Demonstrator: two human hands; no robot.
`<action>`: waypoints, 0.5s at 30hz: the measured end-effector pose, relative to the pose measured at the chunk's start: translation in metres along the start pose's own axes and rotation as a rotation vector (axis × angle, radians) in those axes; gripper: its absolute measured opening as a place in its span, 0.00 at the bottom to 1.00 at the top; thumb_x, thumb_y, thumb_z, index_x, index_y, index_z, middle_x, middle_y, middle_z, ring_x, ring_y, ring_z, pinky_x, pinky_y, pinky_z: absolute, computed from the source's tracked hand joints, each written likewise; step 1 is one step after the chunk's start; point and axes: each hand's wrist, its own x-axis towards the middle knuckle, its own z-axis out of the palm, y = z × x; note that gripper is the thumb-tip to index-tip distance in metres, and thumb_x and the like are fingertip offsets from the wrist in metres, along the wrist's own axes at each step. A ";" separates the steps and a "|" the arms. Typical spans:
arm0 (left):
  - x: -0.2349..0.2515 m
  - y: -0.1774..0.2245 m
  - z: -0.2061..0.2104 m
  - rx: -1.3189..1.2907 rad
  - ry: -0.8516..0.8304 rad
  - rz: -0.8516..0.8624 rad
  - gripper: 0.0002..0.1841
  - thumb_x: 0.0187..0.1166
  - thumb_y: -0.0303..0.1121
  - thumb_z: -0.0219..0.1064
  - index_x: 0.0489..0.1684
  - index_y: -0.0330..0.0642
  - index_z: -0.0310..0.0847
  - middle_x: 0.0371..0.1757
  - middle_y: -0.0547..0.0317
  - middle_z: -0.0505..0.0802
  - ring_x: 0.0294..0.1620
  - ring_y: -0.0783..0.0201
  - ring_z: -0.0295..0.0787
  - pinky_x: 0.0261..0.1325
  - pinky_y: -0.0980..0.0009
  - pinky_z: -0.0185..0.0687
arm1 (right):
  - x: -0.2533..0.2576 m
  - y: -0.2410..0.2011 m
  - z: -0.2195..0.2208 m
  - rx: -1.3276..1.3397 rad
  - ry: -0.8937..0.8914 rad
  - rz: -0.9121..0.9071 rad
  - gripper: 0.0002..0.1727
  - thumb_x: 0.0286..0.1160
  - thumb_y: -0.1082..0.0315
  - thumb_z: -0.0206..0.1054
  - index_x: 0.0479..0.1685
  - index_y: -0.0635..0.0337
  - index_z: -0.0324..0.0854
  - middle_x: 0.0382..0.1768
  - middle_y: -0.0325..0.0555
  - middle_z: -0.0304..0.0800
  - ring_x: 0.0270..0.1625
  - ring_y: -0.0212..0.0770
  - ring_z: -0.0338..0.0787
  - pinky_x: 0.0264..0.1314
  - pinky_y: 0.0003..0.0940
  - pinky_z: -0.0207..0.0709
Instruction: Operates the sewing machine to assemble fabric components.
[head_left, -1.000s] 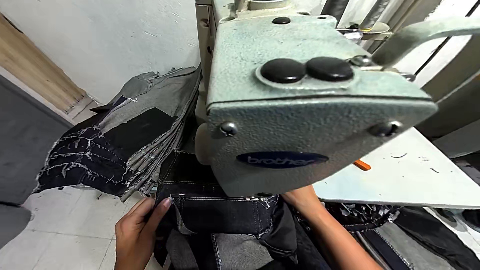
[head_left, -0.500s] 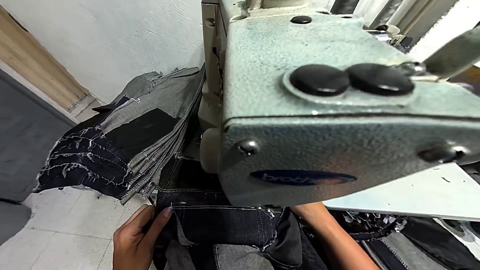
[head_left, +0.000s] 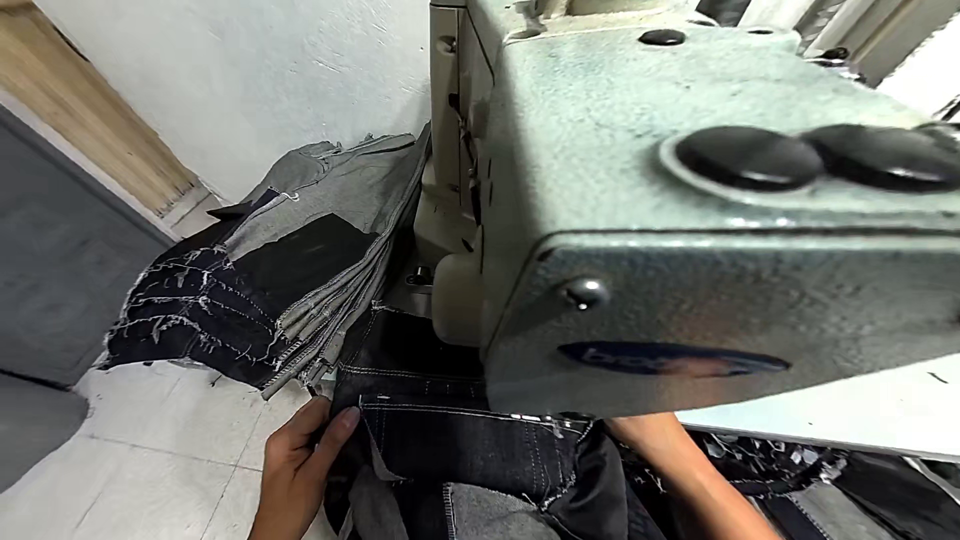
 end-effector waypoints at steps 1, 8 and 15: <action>-0.002 -0.007 0.000 -0.107 -0.018 -0.017 0.14 0.80 0.53 0.66 0.29 0.58 0.86 0.27 0.85 0.86 0.30 0.88 0.81 0.36 0.86 0.79 | -0.004 0.004 0.001 -0.011 0.009 -0.012 0.15 0.73 0.62 0.63 0.37 0.67 0.87 0.29 0.47 0.89 0.36 0.34 0.88 0.45 0.36 0.81; -0.027 -0.056 0.000 -0.088 -0.140 0.194 0.08 0.81 0.49 0.65 0.43 0.63 0.88 0.42 0.83 0.92 0.46 0.88 0.86 0.50 0.85 0.83 | -0.012 0.007 0.003 -0.030 0.007 0.010 0.11 0.70 0.65 0.64 0.28 0.64 0.85 0.23 0.41 0.85 0.31 0.27 0.84 0.38 0.29 0.77; -0.026 -0.027 0.020 0.478 -0.364 0.699 0.11 0.76 0.37 0.61 0.46 0.48 0.88 0.45 0.59 0.93 0.60 0.62 0.86 0.78 0.68 0.69 | -0.008 0.007 0.002 0.055 -0.049 0.133 0.05 0.71 0.68 0.67 0.36 0.60 0.83 0.24 0.33 0.81 0.30 0.21 0.81 0.36 0.23 0.75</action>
